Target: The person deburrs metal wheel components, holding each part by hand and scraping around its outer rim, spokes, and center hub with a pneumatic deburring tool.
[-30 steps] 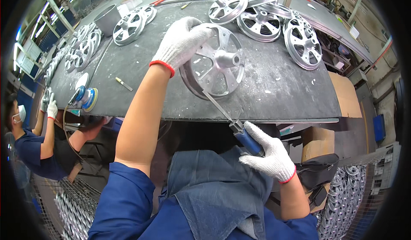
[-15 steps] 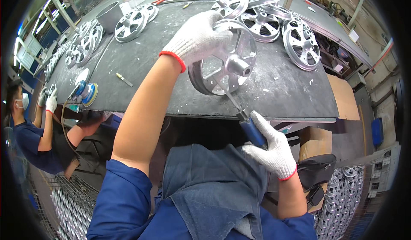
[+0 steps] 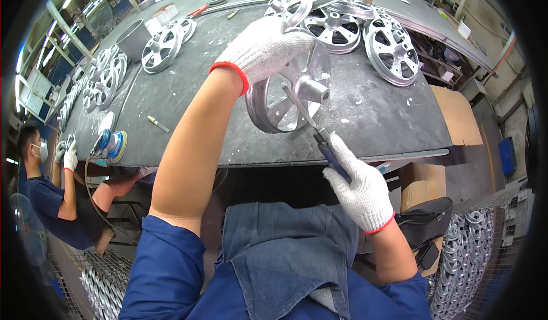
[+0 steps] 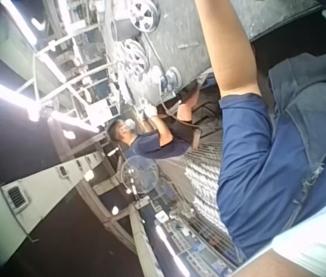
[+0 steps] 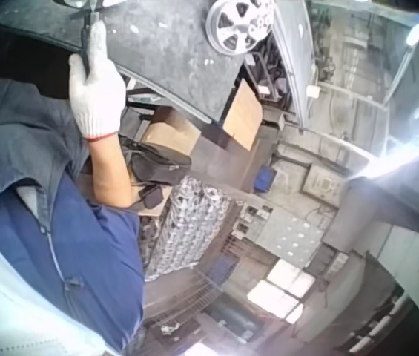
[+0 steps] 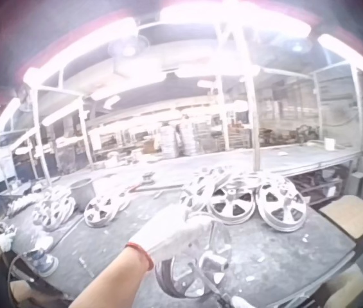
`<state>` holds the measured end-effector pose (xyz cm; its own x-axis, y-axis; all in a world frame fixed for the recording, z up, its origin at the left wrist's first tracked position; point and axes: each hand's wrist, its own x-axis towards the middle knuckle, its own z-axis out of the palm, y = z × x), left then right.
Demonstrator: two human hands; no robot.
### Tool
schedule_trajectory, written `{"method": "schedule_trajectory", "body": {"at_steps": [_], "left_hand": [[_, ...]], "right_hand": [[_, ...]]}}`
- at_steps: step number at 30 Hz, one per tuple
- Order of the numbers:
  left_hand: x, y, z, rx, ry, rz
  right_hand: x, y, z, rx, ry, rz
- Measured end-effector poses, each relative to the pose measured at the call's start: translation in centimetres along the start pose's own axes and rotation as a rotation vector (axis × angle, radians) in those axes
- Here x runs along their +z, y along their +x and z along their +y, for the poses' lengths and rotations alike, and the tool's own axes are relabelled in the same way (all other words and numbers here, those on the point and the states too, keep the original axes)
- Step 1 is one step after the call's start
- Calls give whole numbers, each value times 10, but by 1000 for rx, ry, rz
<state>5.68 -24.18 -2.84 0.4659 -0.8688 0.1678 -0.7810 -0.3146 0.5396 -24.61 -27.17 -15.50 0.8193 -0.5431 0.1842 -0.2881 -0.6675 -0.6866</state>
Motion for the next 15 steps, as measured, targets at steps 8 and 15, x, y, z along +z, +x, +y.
{"method": "schedule_trajectory", "body": {"at_steps": [8,15], "left_hand": [[-4,2,2,-20,-28,-29],[-2,0,-7,-52,-28,8]], "right_hand": [[-14,11,2,0,55,-76],[-20,9,-8,-54,-20,-84]]}}
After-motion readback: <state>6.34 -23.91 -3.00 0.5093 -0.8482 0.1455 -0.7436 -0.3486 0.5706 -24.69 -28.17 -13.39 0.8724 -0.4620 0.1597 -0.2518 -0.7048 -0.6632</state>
